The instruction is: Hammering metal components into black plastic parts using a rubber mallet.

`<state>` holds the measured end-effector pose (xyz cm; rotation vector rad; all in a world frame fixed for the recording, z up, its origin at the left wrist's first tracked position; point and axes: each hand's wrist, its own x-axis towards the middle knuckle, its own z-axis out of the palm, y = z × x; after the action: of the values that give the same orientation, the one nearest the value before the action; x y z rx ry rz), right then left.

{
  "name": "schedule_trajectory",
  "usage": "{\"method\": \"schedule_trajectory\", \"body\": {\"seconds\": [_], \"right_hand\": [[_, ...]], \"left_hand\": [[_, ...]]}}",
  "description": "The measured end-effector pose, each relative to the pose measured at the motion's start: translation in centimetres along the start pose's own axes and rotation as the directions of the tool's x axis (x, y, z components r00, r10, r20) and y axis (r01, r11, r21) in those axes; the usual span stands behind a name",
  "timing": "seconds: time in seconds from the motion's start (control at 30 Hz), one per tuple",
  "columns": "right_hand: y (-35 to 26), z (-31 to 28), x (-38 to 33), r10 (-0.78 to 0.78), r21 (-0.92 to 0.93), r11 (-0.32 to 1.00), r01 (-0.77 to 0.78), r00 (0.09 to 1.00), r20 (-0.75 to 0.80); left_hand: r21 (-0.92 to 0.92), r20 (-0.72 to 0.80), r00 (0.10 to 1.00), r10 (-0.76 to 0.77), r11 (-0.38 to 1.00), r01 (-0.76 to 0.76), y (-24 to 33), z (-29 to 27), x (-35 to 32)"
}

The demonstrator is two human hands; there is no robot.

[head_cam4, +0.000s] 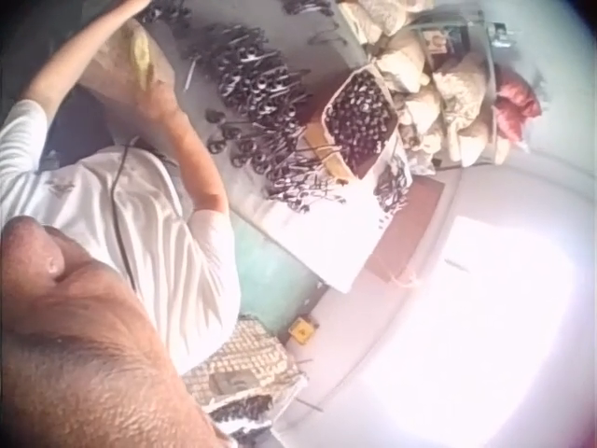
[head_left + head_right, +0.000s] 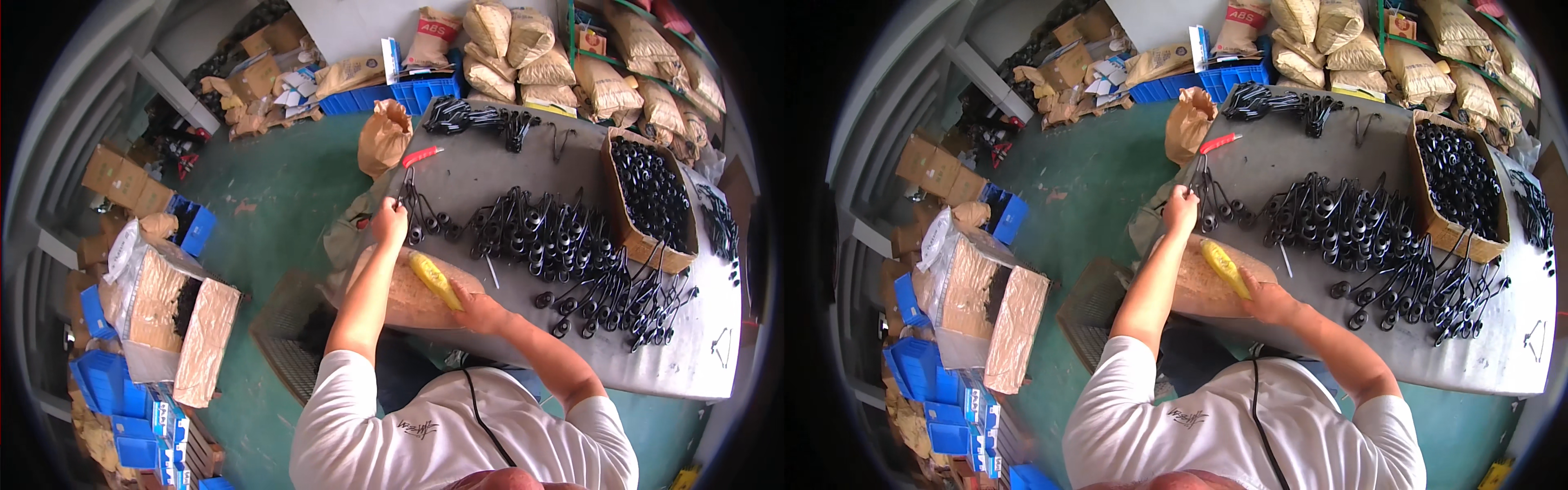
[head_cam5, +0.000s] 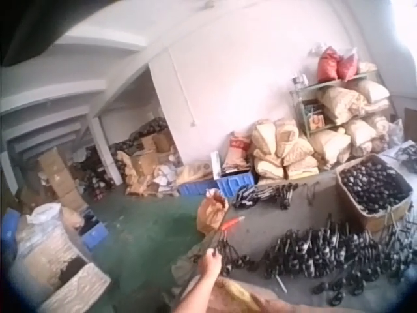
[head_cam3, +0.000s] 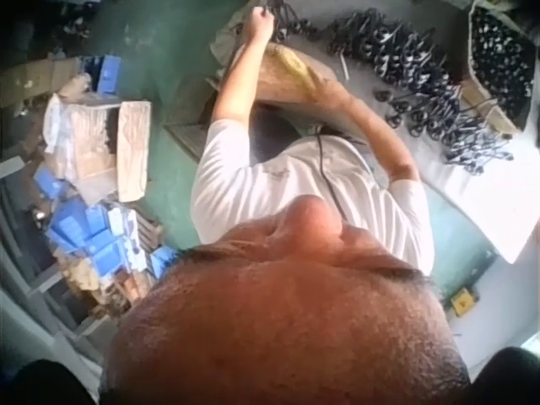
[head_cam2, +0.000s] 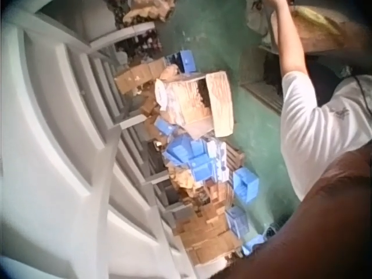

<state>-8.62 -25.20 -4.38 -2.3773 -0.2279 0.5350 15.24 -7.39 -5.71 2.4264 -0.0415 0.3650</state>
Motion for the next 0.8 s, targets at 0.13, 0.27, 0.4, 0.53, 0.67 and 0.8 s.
{"method": "schedule_trajectory", "body": {"seconds": [0.13, 0.27, 0.4, 0.53, 0.67, 0.8], "right_hand": [[3.1, 2.7, -1.4, -0.055, 0.450, 0.890, 0.072, 0.997, -0.051], [2.0, 2.9, -4.0, 0.020, 0.834, 0.548, -0.067, 0.998, 0.067], [2.3, 2.6, -4.6, 0.092, 0.814, 0.571, -0.105, 0.994, 0.064], [-1.3, 0.3, -4.5, 0.064, 0.542, 0.840, 0.003, 0.992, -0.105], [-6.6, -1.0, -3.9, -0.089, 0.385, 0.889, 0.246, 0.920, -0.382], [-7.5, 0.5, 0.8, -0.421, -0.089, 0.858, 0.506, 0.594, -0.686]], "left_hand": [[-0.725, 0.287, 0.957, -0.029, 0.646, 0.237, -1.5, -3.0, -1.4], [-0.805, 0.557, 0.828, 0.056, 0.281, 0.523, -2.5, -8.3, -4.5], [-0.883, 0.467, 0.875, 0.125, 0.126, 0.453, -2.7, -10.1, -7.9], [-0.869, 0.371, 0.924, 0.094, 0.386, 0.310, -3.1, -11.0, -9.0], [-0.519, 0.240, 0.968, 0.079, 0.852, 0.059, -3.6, -12.2, -9.5], [-0.314, 0.136, 0.989, 0.056, 0.949, -0.010, -4.1, -12.6, -9.6]]}}
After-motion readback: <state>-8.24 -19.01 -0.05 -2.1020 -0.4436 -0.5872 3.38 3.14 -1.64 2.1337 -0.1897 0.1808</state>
